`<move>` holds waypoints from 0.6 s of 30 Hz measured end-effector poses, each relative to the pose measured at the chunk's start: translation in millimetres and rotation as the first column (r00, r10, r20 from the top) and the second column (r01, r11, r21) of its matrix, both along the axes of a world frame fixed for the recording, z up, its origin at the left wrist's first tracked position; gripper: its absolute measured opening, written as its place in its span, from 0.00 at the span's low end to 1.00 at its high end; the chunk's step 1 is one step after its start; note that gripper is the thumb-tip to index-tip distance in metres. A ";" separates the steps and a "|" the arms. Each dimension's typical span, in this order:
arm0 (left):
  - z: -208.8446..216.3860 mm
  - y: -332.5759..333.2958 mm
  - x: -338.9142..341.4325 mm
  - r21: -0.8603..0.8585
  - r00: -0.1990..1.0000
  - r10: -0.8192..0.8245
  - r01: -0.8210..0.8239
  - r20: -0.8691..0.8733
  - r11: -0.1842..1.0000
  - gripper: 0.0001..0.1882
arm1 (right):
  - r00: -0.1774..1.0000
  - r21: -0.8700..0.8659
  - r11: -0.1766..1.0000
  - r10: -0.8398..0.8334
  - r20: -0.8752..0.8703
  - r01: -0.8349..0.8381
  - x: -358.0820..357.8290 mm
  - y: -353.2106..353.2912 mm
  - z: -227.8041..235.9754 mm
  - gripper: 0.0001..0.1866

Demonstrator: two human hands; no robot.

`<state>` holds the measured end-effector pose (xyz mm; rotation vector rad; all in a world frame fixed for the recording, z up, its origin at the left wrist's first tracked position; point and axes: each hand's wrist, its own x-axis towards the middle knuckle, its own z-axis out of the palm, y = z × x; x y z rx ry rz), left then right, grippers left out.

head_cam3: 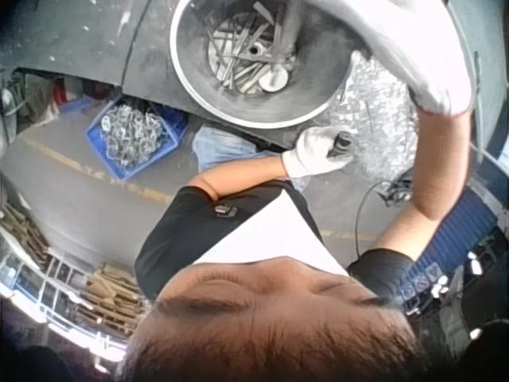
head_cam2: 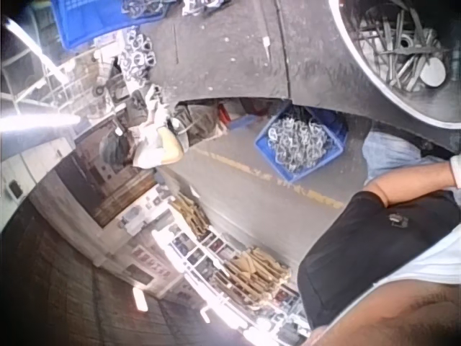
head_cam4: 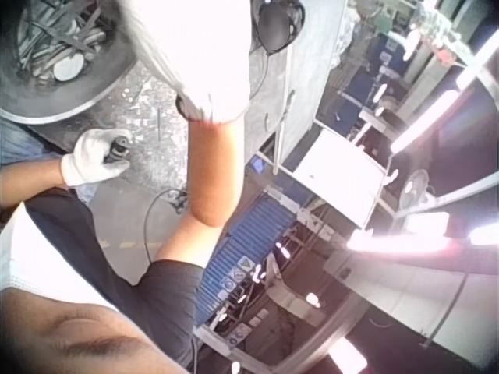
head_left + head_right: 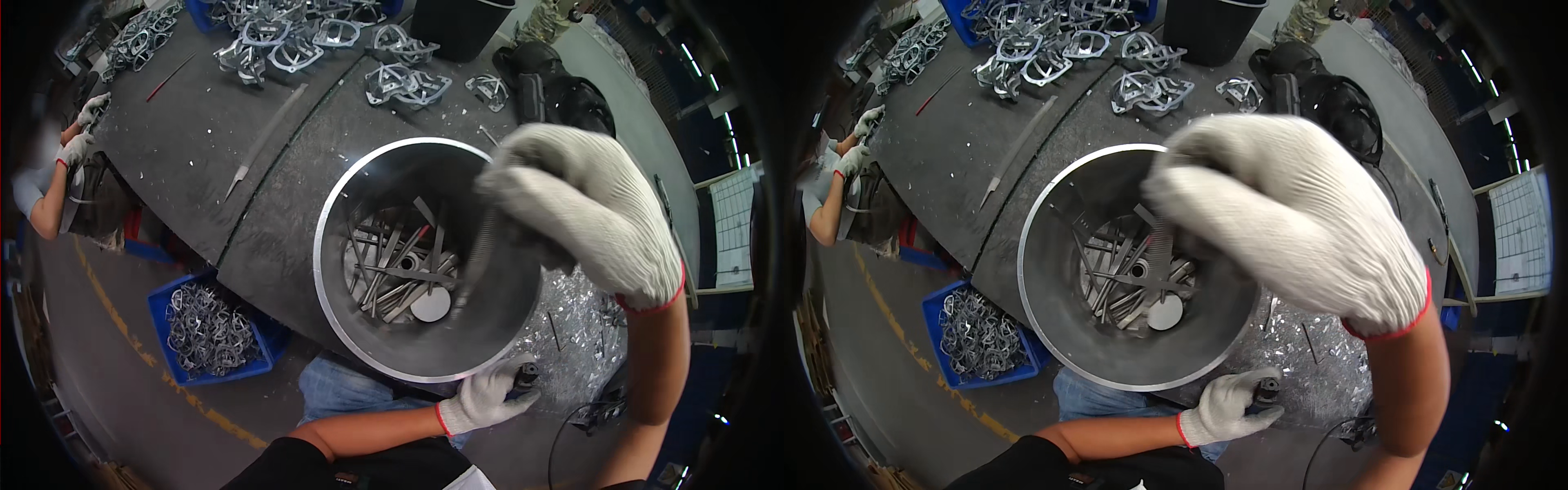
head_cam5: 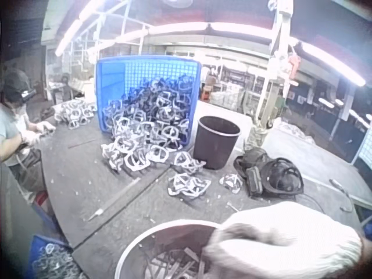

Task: The person deburrs and cleans the edges of small metal strips and small metal components using a handheld rotary tool and a hand file.

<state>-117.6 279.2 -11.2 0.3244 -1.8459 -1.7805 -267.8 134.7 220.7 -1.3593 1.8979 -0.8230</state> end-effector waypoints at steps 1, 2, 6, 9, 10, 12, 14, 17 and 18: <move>-0.3 -4.1 2.1 -0.014 1.000 0.016 -0.016 0.004 1.000 0.28 | 0.992 0.000 0.994 -0.112 0.066 0.112 2.9 10.4 2.2 0.15; 2.9 -6.5 2.8 -0.014 1.000 0.005 -0.004 0.019 1.000 0.28 | 0.962 -0.008 0.969 -0.244 0.120 0.247 3.3 26.3 0.3 0.15; 4.2 -6.4 3.4 -0.004 1.000 -0.013 0.013 -0.003 1.000 0.28 | 0.797 -0.013 0.828 -0.536 0.278 0.561 2.4 89.5 -14.3 0.15; 10.6 -6.5 3.3 -0.019 0.999 -0.027 0.028 0.018 0.999 0.28 | 0.692 -0.071 0.714 -0.643 0.328 0.697 4.7 138.1 -28.2 0.14; 7.8 -5.5 3.6 -0.026 1.000 -0.021 0.022 0.022 0.999 0.28 | 0.683 -0.057 0.702 -0.666 0.300 0.710 5.5 151.1 -36.5 0.14; 7.6 -6.0 3.2 -0.051 1.000 -0.002 0.002 0.008 0.999 0.27 | 0.620 -0.007 0.652 -0.717 0.319 0.758 8.8 169.5 -50.8 0.12; 6.2 -5.6 2.1 -0.047 0.999 -0.016 0.015 -0.034 0.999 0.30 | 0.559 0.049 0.600 -0.769 0.310 0.798 8.2 184.5 -61.1 0.10; 7.7 -6.0 1.9 -0.085 0.999 0.001 -0.004 -0.043 0.996 0.34 | 0.550 0.091 0.600 -0.775 0.310 0.795 5.8 205.3 -76.1 0.09; 6.6 -4.3 2.7 -0.092 0.999 0.006 -0.009 -0.035 0.996 0.34 | 0.539 0.110 0.598 -0.775 0.329 0.794 5.3 212.5 -80.7 0.09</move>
